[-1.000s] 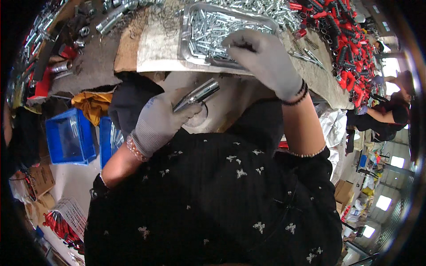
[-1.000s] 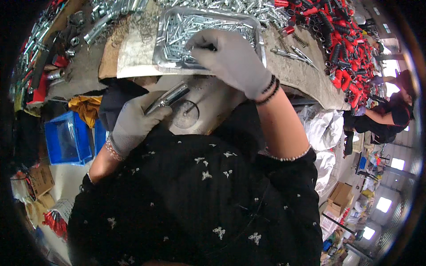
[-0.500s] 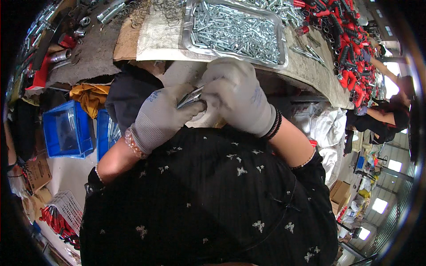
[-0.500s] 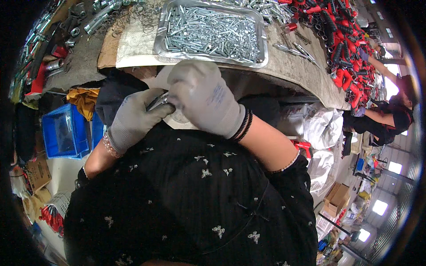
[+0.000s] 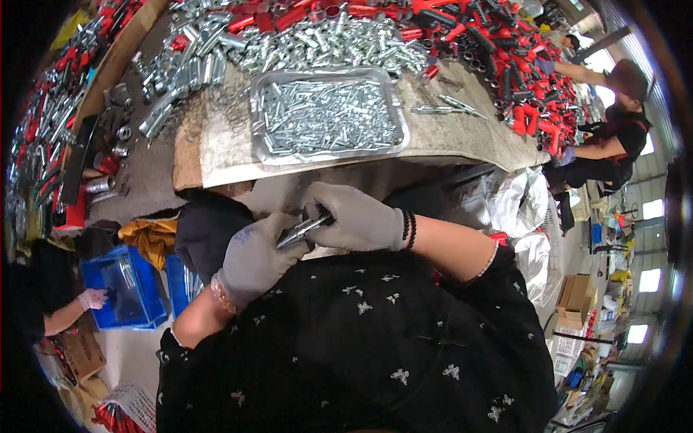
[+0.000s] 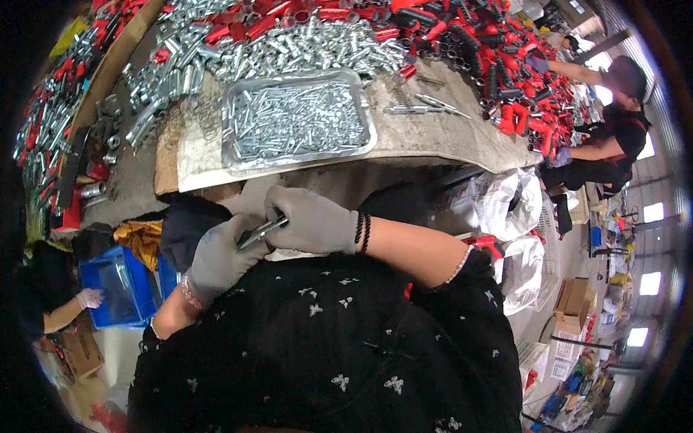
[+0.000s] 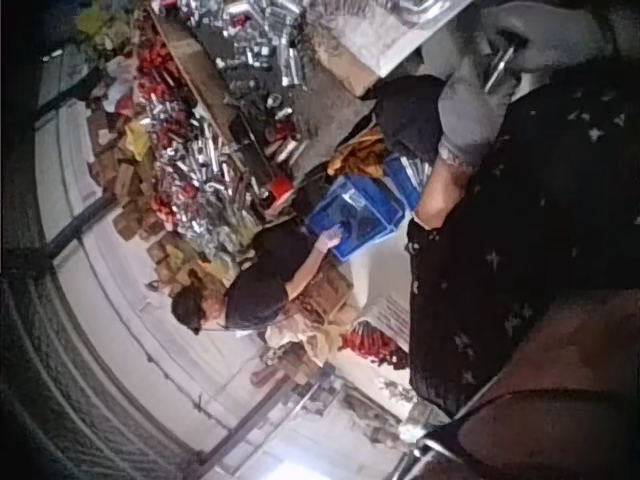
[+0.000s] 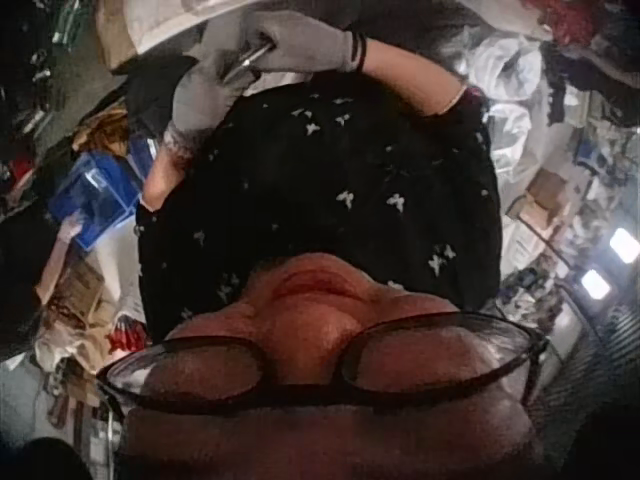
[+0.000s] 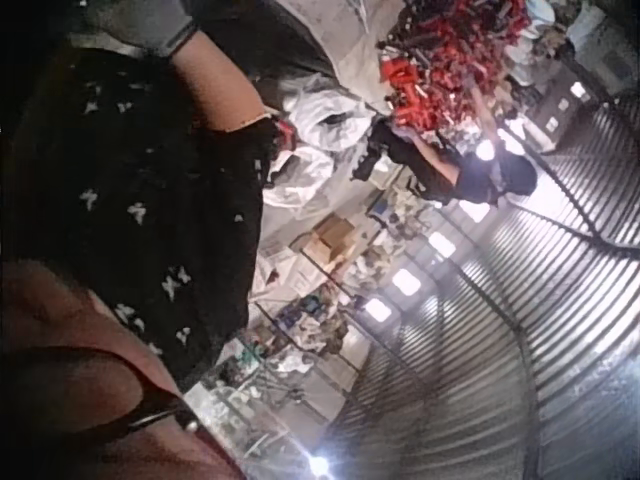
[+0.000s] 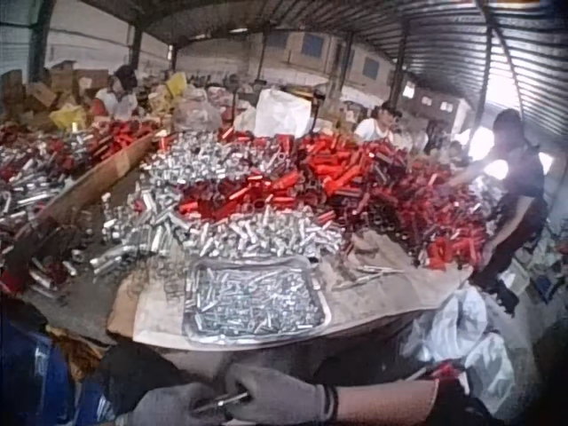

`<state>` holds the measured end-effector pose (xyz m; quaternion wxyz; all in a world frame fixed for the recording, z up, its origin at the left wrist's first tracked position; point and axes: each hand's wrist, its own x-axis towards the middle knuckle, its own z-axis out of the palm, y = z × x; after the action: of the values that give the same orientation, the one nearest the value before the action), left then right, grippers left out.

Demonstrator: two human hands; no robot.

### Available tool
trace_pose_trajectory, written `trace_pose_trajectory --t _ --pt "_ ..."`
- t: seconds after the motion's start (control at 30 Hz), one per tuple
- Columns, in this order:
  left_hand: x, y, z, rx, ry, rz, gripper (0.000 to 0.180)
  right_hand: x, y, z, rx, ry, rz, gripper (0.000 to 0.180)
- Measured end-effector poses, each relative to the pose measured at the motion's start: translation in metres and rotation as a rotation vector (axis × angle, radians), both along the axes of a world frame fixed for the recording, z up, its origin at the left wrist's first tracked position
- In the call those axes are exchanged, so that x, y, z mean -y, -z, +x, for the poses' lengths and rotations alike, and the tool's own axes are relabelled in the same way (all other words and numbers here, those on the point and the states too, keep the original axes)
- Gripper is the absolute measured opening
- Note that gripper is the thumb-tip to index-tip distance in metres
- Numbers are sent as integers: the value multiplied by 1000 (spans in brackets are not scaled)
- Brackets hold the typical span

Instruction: The person assembles tools by inserting springs and metal rods into metal cylinders, attaching handles by hand, and placing the completed tools into a crate.

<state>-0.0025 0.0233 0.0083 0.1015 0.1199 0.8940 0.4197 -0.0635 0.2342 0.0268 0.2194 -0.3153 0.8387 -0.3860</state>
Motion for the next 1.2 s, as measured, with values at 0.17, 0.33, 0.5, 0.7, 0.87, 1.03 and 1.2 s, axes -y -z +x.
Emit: trace_pose_trajectory --t 0.17,0.33,0.5,0.7,0.87,1.03,1.2 --pt "-7 7 5 -144 58 -65 36 -10 1 -6 298 20 16 47" --pt "-11 8 -1 -12 67 54 37 -16 11 -2 107 47 -48 49" --pt "-16 12 -8 -51 110 37 38 -30 6 3 78 117 -93 44" --pt "-11 18 -13 151 295 346 37 -50 12 17 91 170 -113 42" --pt "-19 5 -11 297 93 111 40 -59 19 20 151 220 -178 35" --pt "-13 18 -18 162 207 138 44 -61 18 17 262 202 -258 34" --pt "-23 33 -14 -44 288 230 48 -44 -1 -7 -45 -31 -75 33"
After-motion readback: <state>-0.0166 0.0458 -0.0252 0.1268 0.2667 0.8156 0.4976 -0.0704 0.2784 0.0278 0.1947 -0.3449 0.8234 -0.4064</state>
